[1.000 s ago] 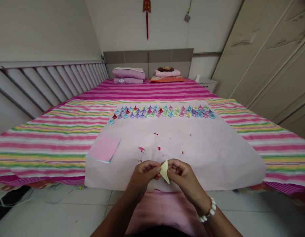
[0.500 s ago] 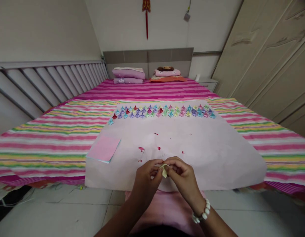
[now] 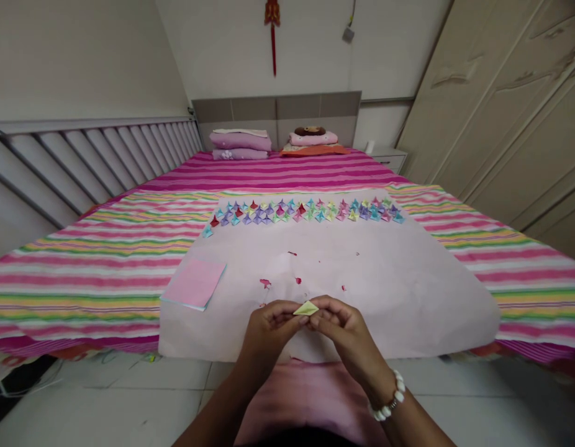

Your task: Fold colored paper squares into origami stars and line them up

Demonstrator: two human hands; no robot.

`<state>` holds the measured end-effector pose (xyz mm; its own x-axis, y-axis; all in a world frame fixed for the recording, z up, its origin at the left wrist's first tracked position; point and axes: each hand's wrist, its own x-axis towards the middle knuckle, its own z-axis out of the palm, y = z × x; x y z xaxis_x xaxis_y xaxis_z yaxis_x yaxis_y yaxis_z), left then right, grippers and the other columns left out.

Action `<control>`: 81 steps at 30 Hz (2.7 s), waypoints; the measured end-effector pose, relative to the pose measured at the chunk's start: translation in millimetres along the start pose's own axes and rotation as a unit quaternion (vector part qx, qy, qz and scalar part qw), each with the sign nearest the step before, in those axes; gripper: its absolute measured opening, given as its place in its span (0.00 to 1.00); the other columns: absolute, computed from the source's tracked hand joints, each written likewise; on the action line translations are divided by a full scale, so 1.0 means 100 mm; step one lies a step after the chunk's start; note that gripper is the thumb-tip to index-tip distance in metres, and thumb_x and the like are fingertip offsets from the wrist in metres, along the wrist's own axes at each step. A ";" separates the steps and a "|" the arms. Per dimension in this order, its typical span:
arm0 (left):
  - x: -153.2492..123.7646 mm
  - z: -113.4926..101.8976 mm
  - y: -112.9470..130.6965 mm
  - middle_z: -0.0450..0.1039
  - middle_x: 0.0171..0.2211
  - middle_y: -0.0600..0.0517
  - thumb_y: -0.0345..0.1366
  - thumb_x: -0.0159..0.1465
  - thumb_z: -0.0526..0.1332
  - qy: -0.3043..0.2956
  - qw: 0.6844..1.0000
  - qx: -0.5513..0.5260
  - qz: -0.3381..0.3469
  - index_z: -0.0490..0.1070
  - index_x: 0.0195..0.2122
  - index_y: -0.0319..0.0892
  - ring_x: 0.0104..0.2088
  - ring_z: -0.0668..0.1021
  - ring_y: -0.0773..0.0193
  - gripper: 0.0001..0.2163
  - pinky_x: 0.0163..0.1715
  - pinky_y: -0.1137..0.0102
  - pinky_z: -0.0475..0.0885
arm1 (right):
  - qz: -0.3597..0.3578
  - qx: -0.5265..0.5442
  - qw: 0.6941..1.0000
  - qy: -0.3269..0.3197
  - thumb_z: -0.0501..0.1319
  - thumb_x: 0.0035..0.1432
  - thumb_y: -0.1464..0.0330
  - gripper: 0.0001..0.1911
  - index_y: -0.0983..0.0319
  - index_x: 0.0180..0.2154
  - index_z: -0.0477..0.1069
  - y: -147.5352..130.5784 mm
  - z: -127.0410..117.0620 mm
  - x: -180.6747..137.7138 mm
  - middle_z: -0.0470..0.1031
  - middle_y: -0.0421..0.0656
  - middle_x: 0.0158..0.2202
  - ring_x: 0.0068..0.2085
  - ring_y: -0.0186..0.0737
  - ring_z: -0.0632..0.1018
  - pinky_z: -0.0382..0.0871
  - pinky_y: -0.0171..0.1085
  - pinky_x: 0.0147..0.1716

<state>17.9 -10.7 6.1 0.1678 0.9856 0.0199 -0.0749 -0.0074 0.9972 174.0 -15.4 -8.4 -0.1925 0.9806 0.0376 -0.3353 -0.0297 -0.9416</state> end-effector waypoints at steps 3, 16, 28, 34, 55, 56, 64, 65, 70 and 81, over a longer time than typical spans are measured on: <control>0.01 -0.02 -0.02 0.77 0.25 0.52 0.35 0.53 0.67 0.005 0.999 0.044 0.006 0.77 0.28 0.39 0.28 0.77 0.64 0.04 0.30 0.72 0.72 | 0.006 -0.051 0.998 0.019 0.68 0.50 0.66 0.08 0.62 0.33 0.77 -0.03 0.01 0.00 0.74 0.39 0.24 0.27 0.32 0.72 0.64 0.32 0.30; 0.04 0.00 0.07 0.74 0.21 0.55 0.35 0.51 0.68 -0.010 0.998 -0.050 -0.047 0.73 0.24 0.39 0.25 0.74 0.69 0.06 0.28 0.74 0.68 | 0.045 -0.094 0.995 -0.001 0.70 0.44 0.61 0.14 0.63 0.24 0.72 -0.05 0.09 -0.02 0.65 0.34 0.18 0.22 0.29 0.64 0.57 0.31 0.23; 0.09 0.05 -0.05 0.69 0.13 0.56 0.42 0.54 0.66 -0.005 0.987 -0.120 -0.111 0.67 0.21 0.40 0.16 0.72 0.67 0.13 0.22 0.71 0.65 | 0.056 -0.089 0.994 -0.026 0.63 0.54 0.57 0.18 0.63 0.21 0.70 0.04 0.12 -0.05 0.69 0.37 0.17 0.20 0.30 0.66 0.60 0.32 0.24; 0.10 0.10 -0.01 0.69 0.15 0.56 0.41 0.52 0.67 0.001 0.985 -0.127 -0.121 0.68 0.19 0.39 0.19 0.71 0.69 0.13 0.24 0.72 0.64 | 0.030 -0.095 0.995 -0.006 0.62 0.54 0.57 0.19 0.62 0.20 0.65 0.10 0.09 -0.08 0.65 0.35 0.15 0.18 0.29 0.63 0.56 0.31 0.20; 0.09 -0.06 0.02 0.76 0.27 0.54 0.31 0.52 0.68 -0.096 0.994 -0.044 -0.041 0.70 0.32 0.40 0.29 0.77 0.67 0.09 0.31 0.73 0.70 | 0.002 -0.024 0.997 0.078 0.70 0.45 0.65 0.11 0.62 0.32 0.74 -0.03 -0.03 -0.07 0.75 0.38 0.18 0.22 0.34 0.74 0.66 0.33 0.25; 0.09 -0.07 0.01 0.76 0.27 0.54 0.31 0.52 0.68 -0.104 0.992 -0.046 -0.047 0.70 0.32 0.40 0.29 0.77 0.68 0.09 0.32 0.73 0.70 | 0.005 -0.018 0.997 0.077 0.70 0.45 0.65 0.11 0.62 0.32 0.74 -0.03 -0.02 -0.07 0.75 0.38 0.18 0.21 0.34 0.74 0.67 0.34 0.25; 0.05 -0.04 0.04 0.76 0.25 0.53 0.33 0.53 0.67 -0.082 0.995 -0.034 -0.042 0.72 0.30 0.39 0.27 0.77 0.67 0.06 0.30 0.73 0.72 | 0.023 0.004 0.999 0.029 0.70 0.45 0.68 0.11 0.62 0.32 0.73 -0.02 -0.01 -0.06 0.75 0.38 0.19 0.21 0.33 0.74 0.66 0.32 0.24; 0.04 -0.02 0.04 0.76 0.25 0.53 0.33 0.53 0.68 -0.080 0.995 -0.033 -0.041 0.72 0.30 0.39 0.27 0.77 0.67 0.06 0.30 0.73 0.71 | 0.021 0.006 0.999 0.035 0.70 0.45 0.68 0.10 0.62 0.31 0.73 -0.02 -0.01 -0.06 0.75 0.38 0.18 0.21 0.33 0.74 0.66 0.32 0.23; 0.02 0.04 0.07 0.75 0.23 0.54 0.33 0.52 0.68 -0.057 0.996 -0.043 -0.051 0.74 0.27 0.39 0.25 0.76 0.68 0.05 0.28 0.73 0.71 | 0.017 0.020 0.998 0.055 0.70 0.44 0.69 0.07 0.63 0.26 0.73 -0.05 0.04 -0.06 0.75 0.38 0.17 0.19 0.33 0.72 0.65 0.32 0.21; 0.01 0.04 0.13 0.75 0.23 0.52 0.38 0.55 0.65 -0.059 0.994 -0.061 -0.066 0.77 0.27 0.39 0.26 0.76 0.66 0.07 0.29 0.72 0.71 | -0.083 -0.021 0.995 0.041 0.67 0.46 0.73 0.03 0.60 0.24 0.75 -0.08 0.03 -0.09 0.70 0.37 0.27 0.22 0.32 0.75 0.69 0.34 0.23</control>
<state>21.5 -10.4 19.1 0.2981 0.9499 -0.0943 -0.1627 0.1479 0.9755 175.7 -24.1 -0.3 -0.0620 0.9837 0.1687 -0.3169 0.1409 -0.9379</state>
